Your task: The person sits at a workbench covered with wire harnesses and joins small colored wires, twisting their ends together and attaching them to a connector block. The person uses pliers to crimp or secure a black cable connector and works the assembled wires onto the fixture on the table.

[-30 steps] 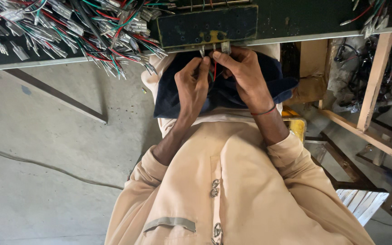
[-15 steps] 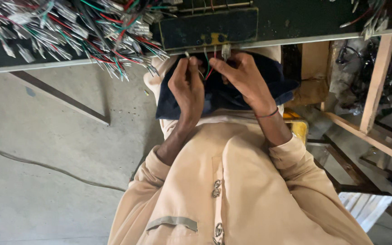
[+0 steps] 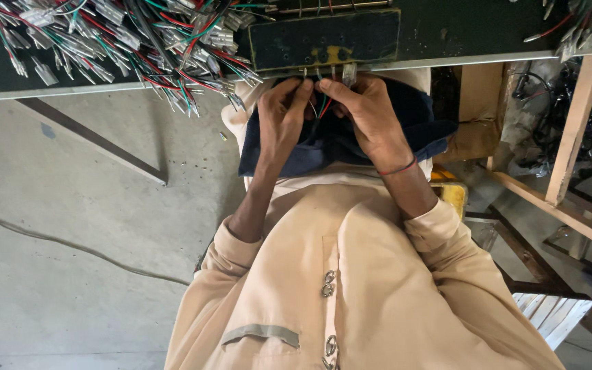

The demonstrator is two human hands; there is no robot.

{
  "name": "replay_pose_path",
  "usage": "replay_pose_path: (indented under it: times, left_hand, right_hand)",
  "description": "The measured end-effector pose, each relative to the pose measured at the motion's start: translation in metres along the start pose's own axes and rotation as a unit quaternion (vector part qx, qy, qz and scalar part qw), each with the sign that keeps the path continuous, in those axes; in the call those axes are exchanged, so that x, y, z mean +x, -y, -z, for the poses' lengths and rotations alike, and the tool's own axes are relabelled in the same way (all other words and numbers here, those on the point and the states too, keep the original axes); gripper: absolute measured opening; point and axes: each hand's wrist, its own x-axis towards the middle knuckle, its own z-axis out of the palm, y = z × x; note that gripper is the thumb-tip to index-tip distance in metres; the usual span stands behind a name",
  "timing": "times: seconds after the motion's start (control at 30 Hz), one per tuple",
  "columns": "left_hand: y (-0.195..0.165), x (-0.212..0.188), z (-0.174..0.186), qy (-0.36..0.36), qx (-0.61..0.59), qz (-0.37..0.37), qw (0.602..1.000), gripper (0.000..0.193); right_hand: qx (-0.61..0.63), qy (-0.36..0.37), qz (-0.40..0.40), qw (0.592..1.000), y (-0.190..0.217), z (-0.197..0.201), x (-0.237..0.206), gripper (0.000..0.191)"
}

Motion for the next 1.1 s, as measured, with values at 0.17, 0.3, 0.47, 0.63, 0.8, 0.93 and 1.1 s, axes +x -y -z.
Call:
replay_pose_path:
  times: [0.17,0.3,0.47,0.63,0.8,0.93,1.1]
  left_hand:
    - [-0.004,-0.009,-0.003,-0.021,0.005,-0.012,1.0,0.031]
    - [-0.003,-0.01,-0.002,-0.024,-0.002,-0.006,1.0,0.032]
    - [0.0,-0.004,-0.002,-0.027,0.014,-0.013,0.999,0.031]
    - [-0.001,-0.006,-0.003,-0.057,0.055,-0.027,0.996,0.032]
    - [-0.001,-0.011,-0.008,-0.09,0.065,-0.021,0.994,0.033]
    - [-0.001,-0.009,-0.017,-0.128,0.068,-0.059,0.988,0.031]
    - [-0.009,-0.009,-0.024,-0.139,-0.01,-0.034,0.99,0.034]
  right_hand:
    - [-0.01,0.003,-0.001,1.0,0.004,-0.002,-0.002,0.014]
    - [-0.009,0.01,0.001,1.0,0.005,-0.002,-0.004,0.015]
    - [-0.016,0.016,0.003,1.0,0.007,-0.003,-0.005,0.016]
    - [-0.014,0.014,0.004,1.0,0.011,-0.004,-0.007,0.018]
    - [-0.02,0.022,0.021,0.999,0.01,-0.005,-0.009,0.018]
    - [-0.02,0.052,0.031,0.998,0.013,-0.006,-0.007,0.021]
    - [-0.06,0.12,-0.031,0.99,0.022,0.022,-0.014,0.047]
